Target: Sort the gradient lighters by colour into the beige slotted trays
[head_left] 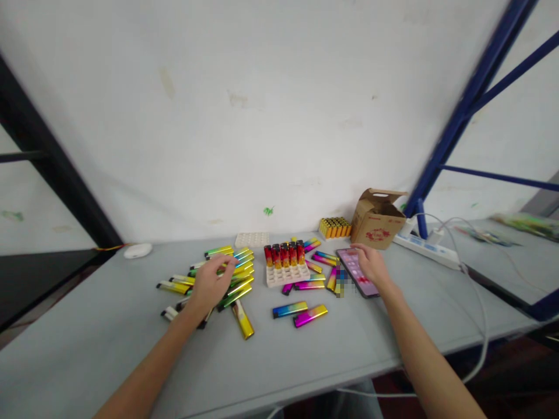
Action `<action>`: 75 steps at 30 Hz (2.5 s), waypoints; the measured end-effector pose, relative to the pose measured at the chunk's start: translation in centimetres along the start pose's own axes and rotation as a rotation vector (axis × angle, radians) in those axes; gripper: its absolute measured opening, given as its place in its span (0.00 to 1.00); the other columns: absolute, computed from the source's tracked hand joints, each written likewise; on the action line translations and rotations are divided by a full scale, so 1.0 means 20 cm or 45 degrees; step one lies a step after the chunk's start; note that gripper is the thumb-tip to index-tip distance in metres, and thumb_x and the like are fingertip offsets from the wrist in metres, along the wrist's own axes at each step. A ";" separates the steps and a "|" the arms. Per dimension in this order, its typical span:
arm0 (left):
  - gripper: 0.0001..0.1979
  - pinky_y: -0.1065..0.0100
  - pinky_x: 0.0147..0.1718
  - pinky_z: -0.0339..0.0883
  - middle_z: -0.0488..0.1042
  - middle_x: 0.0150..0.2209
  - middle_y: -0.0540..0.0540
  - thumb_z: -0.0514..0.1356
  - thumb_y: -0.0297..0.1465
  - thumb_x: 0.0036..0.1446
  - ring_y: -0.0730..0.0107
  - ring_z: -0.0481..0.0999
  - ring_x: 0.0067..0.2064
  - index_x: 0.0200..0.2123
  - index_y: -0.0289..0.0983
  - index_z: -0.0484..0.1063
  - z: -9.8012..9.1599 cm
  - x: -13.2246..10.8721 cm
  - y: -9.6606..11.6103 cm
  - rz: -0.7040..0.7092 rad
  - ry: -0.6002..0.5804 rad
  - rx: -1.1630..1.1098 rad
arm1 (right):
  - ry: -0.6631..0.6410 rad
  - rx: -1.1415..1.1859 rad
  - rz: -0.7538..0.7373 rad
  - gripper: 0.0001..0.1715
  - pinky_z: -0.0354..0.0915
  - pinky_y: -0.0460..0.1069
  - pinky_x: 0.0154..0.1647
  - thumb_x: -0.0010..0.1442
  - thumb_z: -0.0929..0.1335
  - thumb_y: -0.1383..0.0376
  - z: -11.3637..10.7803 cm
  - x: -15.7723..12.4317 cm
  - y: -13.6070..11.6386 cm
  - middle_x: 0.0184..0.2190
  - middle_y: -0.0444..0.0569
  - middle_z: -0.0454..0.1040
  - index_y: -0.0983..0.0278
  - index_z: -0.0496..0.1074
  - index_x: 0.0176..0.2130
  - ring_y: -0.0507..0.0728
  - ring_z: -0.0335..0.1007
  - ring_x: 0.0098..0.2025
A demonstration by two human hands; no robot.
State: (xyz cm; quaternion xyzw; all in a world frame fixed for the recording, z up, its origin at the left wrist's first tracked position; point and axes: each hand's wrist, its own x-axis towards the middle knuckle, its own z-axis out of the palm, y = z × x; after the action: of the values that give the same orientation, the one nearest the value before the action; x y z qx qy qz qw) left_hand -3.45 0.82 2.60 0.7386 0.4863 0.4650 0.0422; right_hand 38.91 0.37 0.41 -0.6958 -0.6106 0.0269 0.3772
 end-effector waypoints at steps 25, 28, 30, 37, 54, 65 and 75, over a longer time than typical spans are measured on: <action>0.13 0.64 0.38 0.70 0.78 0.31 0.44 0.52 0.35 0.60 0.63 0.76 0.35 0.29 0.38 0.72 0.00 -0.08 0.04 0.244 0.003 0.165 | 0.102 -0.354 0.201 0.24 0.62 0.49 0.31 0.60 0.58 0.63 -0.04 -0.03 0.04 0.30 0.57 0.80 0.63 0.82 0.34 0.60 0.75 0.33; 0.12 0.63 0.39 0.70 0.78 0.31 0.45 0.52 0.35 0.60 0.63 0.76 0.36 0.29 0.38 0.73 0.00 -0.08 0.03 0.242 0.015 0.167 | 0.113 -0.319 0.223 0.25 0.62 0.49 0.31 0.60 0.57 0.63 -0.04 -0.03 0.04 0.31 0.57 0.80 0.64 0.82 0.35 0.60 0.75 0.34; 0.12 0.64 0.40 0.70 0.78 0.31 0.45 0.52 0.35 0.60 0.63 0.77 0.36 0.29 0.38 0.73 0.00 -0.08 0.03 0.230 0.016 0.165 | 0.137 -0.262 0.266 0.26 0.62 0.49 0.33 0.60 0.57 0.63 -0.05 -0.02 0.04 0.34 0.57 0.81 0.65 0.82 0.36 0.61 0.75 0.36; 0.12 0.65 0.40 0.70 0.78 0.32 0.45 0.52 0.35 0.61 0.63 0.77 0.36 0.30 0.38 0.73 -0.01 -0.08 0.02 0.231 0.034 0.184 | 0.169 -0.143 0.335 0.25 0.65 0.52 0.40 0.59 0.57 0.64 -0.07 -0.01 0.03 0.39 0.59 0.80 0.67 0.80 0.38 0.65 0.75 0.43; 0.11 0.66 0.38 0.69 0.78 0.32 0.45 0.52 0.32 0.62 0.64 0.76 0.36 0.30 0.37 0.72 0.01 -0.08 0.01 0.325 0.059 0.226 | 0.151 -0.282 0.097 0.26 0.63 0.60 0.54 0.59 0.63 0.60 0.02 0.01 0.16 0.48 0.65 0.75 0.73 0.71 0.52 0.67 0.71 0.51; 0.11 0.64 0.38 0.68 0.77 0.32 0.45 0.52 0.33 0.61 0.63 0.76 0.36 0.31 0.37 0.72 0.02 -0.07 0.03 0.247 -0.068 0.189 | 0.090 0.311 -0.206 0.25 0.67 0.60 0.49 0.60 0.63 0.56 0.09 -0.03 -0.14 0.45 0.60 0.76 0.68 0.71 0.50 0.63 0.74 0.45; 0.09 0.55 0.46 0.66 0.77 0.36 0.43 0.55 0.33 0.59 0.58 0.75 0.42 0.33 0.37 0.73 0.05 -0.10 0.00 0.190 -0.197 0.245 | -0.741 0.413 -0.282 0.59 0.60 0.62 0.61 0.43 0.77 0.49 0.22 0.01 -0.45 0.60 0.66 0.65 0.69 0.56 0.65 0.69 0.65 0.59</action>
State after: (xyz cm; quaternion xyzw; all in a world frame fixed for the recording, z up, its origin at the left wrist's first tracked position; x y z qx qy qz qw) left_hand -2.83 -0.25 0.80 0.8068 0.4678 0.3598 -0.0262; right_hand 29.19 2.41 2.37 -0.5195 -0.7521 0.2796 0.2936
